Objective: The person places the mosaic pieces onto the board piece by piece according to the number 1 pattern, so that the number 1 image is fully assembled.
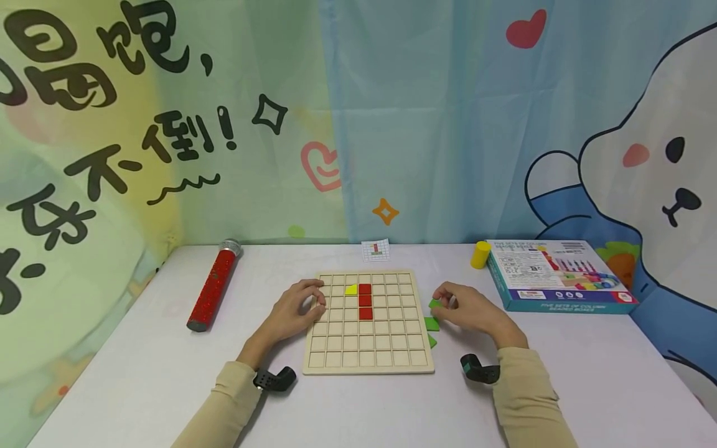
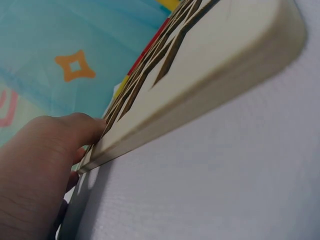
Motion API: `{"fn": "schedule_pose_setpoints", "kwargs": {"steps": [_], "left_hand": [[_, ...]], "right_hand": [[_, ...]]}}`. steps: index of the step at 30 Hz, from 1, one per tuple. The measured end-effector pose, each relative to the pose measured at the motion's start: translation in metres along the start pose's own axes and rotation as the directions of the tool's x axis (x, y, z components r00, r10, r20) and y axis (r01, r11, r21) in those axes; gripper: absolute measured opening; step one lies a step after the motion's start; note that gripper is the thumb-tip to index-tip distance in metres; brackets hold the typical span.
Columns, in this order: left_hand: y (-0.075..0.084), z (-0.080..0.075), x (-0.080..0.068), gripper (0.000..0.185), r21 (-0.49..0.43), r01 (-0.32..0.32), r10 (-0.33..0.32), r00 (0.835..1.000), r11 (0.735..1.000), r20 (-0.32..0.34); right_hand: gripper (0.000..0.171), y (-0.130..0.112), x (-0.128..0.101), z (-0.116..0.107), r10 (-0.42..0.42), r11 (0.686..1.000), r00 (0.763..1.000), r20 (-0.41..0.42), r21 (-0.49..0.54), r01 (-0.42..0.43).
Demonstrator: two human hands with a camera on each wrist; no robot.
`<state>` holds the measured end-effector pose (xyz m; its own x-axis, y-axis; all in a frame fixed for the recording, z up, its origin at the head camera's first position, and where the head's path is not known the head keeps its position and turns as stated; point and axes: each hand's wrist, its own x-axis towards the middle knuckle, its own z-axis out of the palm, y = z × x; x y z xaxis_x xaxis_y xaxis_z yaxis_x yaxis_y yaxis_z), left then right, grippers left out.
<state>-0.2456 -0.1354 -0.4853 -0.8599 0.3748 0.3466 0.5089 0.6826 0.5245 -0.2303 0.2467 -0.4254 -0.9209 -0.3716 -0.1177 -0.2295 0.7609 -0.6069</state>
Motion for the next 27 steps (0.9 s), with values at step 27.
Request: {"fn": "schedule_pose_setpoints", "kwargs": {"steps": [27], "left_hand": [[-0.001,0.000,0.000,0.005,-0.005,0.002,-0.002,1.000,1.000,0.005]], "right_hand": [[0.032,-0.031,0.013,0.024,-0.036,0.999,0.996,-0.077,-0.043,0.033]]}}
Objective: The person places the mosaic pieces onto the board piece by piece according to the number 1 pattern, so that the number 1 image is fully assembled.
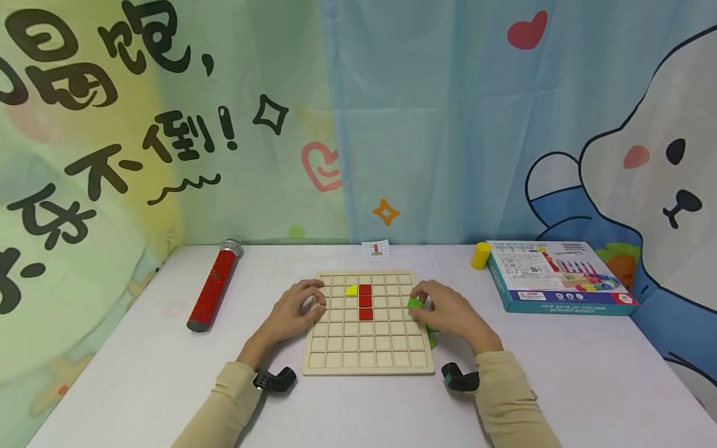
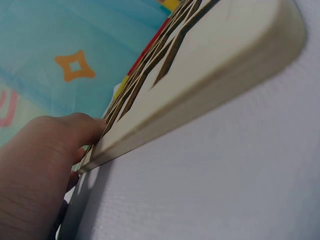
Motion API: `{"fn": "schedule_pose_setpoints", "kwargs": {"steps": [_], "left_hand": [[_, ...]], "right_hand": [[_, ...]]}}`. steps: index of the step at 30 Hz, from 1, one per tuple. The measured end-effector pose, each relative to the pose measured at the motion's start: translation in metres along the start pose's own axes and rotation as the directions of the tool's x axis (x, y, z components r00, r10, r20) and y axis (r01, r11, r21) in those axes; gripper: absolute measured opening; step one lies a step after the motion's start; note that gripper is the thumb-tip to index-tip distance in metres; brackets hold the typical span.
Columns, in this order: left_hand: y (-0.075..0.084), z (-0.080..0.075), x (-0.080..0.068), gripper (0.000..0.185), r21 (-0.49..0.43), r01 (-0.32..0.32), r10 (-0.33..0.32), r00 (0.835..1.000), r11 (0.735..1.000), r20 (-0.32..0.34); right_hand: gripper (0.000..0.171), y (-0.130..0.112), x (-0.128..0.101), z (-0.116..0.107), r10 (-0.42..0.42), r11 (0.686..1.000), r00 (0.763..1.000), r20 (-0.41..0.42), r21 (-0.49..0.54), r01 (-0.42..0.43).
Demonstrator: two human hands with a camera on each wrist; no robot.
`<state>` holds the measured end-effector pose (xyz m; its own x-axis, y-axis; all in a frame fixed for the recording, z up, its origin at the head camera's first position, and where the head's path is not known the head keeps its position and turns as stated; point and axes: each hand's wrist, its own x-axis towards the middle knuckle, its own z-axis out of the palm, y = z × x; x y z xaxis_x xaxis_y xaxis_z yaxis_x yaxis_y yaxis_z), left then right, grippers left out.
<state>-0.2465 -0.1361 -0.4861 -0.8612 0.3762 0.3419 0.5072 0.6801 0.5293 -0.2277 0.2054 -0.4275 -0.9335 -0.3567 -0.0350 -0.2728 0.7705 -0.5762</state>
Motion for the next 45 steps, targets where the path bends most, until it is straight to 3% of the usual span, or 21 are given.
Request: {"fn": "schedule_pose_setpoints", "kwargs": {"steps": [12,23,36,45], "left_hand": [[0.001,-0.001,-0.001,0.006,0.011,-0.004,0.004,1.000,1.000,-0.006],[0.000,0.000,0.000,0.005,0.012,0.006,-0.006,1.000,1.000,0.006],[0.001,0.000,0.000,0.005,0.012,0.010,-0.010,1.000,1.000,0.009],[0.001,-0.001,0.001,0.005,0.014,0.008,-0.008,1.000,1.000,0.008]], "right_hand": [[0.026,-0.018,0.002,0.013,-0.050,0.999,0.998,-0.040,-0.005,0.050],[0.018,-0.031,0.004,0.025,-0.152,0.988,0.986,-0.067,-0.018,0.151],[0.016,-0.052,0.004,0.041,-0.173,0.985,0.984,-0.049,-0.019,0.172],[0.014,-0.066,0.004,0.051,-0.241,0.969,0.969,-0.045,-0.069,0.238]]}}
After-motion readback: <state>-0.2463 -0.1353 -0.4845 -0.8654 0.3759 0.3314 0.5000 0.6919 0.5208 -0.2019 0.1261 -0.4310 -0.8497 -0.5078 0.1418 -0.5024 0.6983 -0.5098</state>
